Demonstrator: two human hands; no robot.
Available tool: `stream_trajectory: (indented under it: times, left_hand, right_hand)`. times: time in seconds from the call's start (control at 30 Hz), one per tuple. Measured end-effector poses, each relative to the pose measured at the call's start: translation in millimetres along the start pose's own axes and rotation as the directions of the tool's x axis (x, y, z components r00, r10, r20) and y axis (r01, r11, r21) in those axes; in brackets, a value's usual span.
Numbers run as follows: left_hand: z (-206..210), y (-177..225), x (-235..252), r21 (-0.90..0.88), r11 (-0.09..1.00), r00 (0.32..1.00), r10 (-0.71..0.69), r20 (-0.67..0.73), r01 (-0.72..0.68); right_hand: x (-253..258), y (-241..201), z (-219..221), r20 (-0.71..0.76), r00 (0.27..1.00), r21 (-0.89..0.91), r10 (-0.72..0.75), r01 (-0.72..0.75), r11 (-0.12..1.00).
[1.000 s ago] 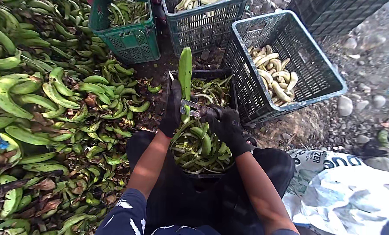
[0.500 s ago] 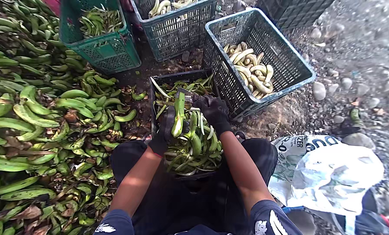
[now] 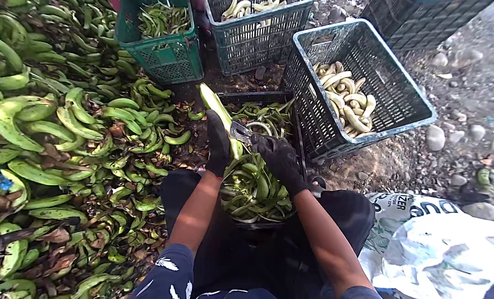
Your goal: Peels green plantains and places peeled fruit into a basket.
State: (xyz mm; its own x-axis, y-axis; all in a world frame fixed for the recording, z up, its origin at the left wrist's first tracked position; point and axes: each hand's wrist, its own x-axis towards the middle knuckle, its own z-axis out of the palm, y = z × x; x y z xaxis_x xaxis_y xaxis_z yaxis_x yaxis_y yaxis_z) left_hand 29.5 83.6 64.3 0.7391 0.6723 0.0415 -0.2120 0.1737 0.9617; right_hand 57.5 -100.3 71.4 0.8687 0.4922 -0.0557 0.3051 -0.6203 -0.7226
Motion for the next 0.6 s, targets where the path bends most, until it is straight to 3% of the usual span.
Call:
stream_trajectory:
  times: [0.1, 0.2, 0.27, 0.37, 0.47, 0.5, 0.6]
  left_hand:
    - [5.3, 1.0, 7.0, -0.237, 0.97, 0.995, -0.081, -0.065, 0.063]
    - [8.5, 16.7, 9.3, -0.049, 0.998, 0.954, -0.044, -0.297, 0.031]
    - [4.0, 14.7, 14.1, -0.051, 0.999, 0.947, -0.012, -0.321, -0.004]
    - [7.2, 18.1, 9.7, -0.128, 0.992, 0.973, -0.049, -0.224, 0.021]
    - [3.5, 10.8, -1.6, -0.029, 0.997, 0.994, -0.073, 0.076, 0.076]
    - [-1.1, 10.6, -5.1, 0.075, 0.991, 0.97, -0.125, 0.208, 0.111]
    - [4.0, 19.5, -22.3, 0.338, 0.877, 0.826, -0.452, 0.337, 0.342]
  right_hand:
    - [-6.4, 4.5, 1.2, -0.022, 0.995, -0.043, -0.094, 0.093, 0.995]
    - [-11.1, 0.6, -5.8, -0.017, 0.992, -0.153, -0.123, 0.119, 0.981]
    - [-14.8, -2.7, -8.7, -0.013, 0.995, -0.198, -0.099, 0.094, 0.976]
    - [-13.2, -2.8, -7.9, -0.032, 0.995, -0.187, -0.092, 0.085, 0.979]
    - [3.2, 0.5, -3.9, -0.063, 0.998, -0.121, -0.028, 0.02, 0.992]
    - [11.8, 3.4, -3.2, -0.067, 0.998, -0.105, 0.021, -0.028, 0.994]
    - [37.6, 24.6, -3.7, -0.084, 0.985, 0.004, 0.15, -0.15, 0.989]
